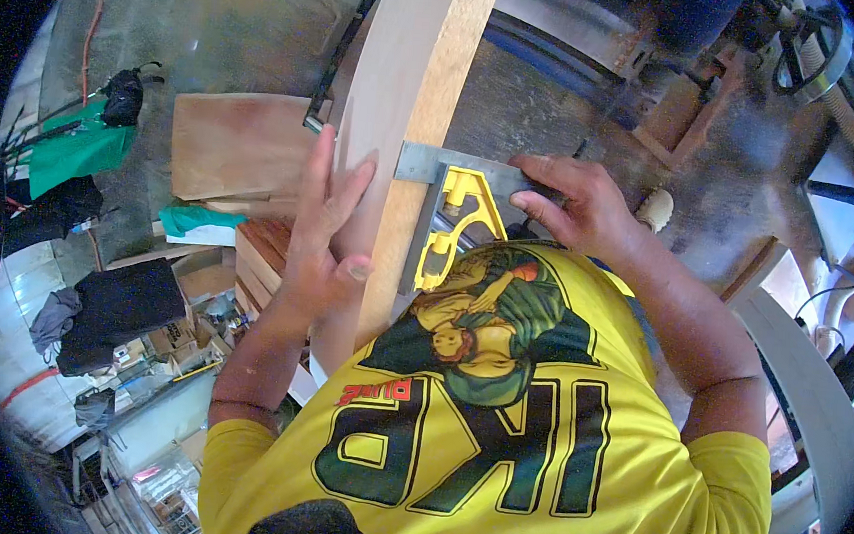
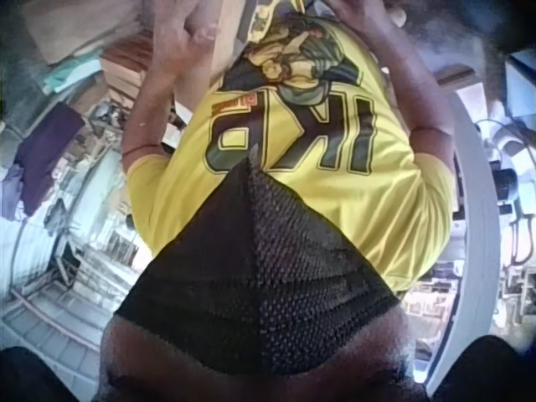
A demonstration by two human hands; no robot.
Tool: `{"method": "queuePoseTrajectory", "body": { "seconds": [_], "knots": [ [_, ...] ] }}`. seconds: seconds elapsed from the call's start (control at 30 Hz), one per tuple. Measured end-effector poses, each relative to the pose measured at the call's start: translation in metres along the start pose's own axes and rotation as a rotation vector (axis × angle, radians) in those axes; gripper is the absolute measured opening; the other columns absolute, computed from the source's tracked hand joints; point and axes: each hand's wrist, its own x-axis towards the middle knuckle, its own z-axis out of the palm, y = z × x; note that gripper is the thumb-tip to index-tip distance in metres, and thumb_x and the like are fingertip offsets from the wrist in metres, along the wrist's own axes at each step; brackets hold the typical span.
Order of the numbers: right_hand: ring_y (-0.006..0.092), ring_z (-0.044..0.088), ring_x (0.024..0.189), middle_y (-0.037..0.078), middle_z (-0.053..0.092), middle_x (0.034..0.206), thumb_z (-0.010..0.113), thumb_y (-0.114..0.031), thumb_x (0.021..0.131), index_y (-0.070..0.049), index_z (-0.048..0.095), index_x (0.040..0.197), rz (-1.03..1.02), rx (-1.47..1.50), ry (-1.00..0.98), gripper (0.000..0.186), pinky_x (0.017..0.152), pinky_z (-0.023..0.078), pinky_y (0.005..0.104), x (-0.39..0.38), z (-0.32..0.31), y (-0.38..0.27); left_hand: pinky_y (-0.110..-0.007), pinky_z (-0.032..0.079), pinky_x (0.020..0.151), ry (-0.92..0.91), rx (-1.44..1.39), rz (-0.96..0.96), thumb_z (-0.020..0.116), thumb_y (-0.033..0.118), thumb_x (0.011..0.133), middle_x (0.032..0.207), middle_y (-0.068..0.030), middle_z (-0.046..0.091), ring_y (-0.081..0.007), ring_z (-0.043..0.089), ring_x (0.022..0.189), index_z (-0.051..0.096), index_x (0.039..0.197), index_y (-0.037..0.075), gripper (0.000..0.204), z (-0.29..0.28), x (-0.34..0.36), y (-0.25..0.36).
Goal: The person feeds a wooden board through a thickness planer, checks its edges with a combination square, and carries it across the workshop. The person then measures the board with a tape measure and marks it using a pencil.
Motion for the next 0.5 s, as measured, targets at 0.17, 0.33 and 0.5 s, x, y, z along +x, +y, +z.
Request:
{"method": "queuePoseTrajectory", "body": {
  "seconds": [0.17, 0.33, 0.5],
  "knots": [
    [0.0351, 0.066, 0.09, 0.021, 0.066, 0.102, 0.068, -0.021, 0.085, 0.001, 0.061, 0.112, -0.001, -0.005, -0.028, 0.035, 0.077, 0.052, 0.0389, 0.004, -0.002, -0.004, -0.047, 0.018, 0.111, 0.026, -0.023, 0.066, 0.06, 0.053, 0.084, 0.149, -0.0323, 0.021, -0.0431, 0.021, 0.14, 0.051, 0.135, 0.006, 0.07, 0.007, 0.001, 0.004],
    [0.0349, 0.066, 0.09, 0.02, 0.066, 0.101, 0.068, -0.022, 0.085, -0.001, 0.062, 0.112, 0.024, 0.014, -0.01, 0.035, 0.077, 0.052, 0.0391, 0.004, 0.0, -0.003, -0.049, 0.015, 0.112, -0.072, 0.045, 0.024, 0.055, 0.048, 0.087, 0.151, -0.0294, 0.017, -0.0429, 0.017, 0.141, 0.047, 0.137, 0.005, 0.067, 0.002, 0.004, 0.011],
    [0.0348, 0.066, 0.089, 0.02, 0.066, 0.101, 0.068, -0.022, 0.085, -0.001, 0.062, 0.111, 0.021, 0.03, 0.004, 0.034, 0.076, 0.052, 0.0392, 0.006, 0.001, -0.004, -0.05, 0.018, 0.112, -0.088, 0.047, 0.006, 0.057, 0.036, 0.085, 0.15, -0.0289, 0.021, -0.0451, 0.02, 0.139, 0.051, 0.135, 0.007, 0.058, 0.0, 0.01, 0.017]
  ]
}}
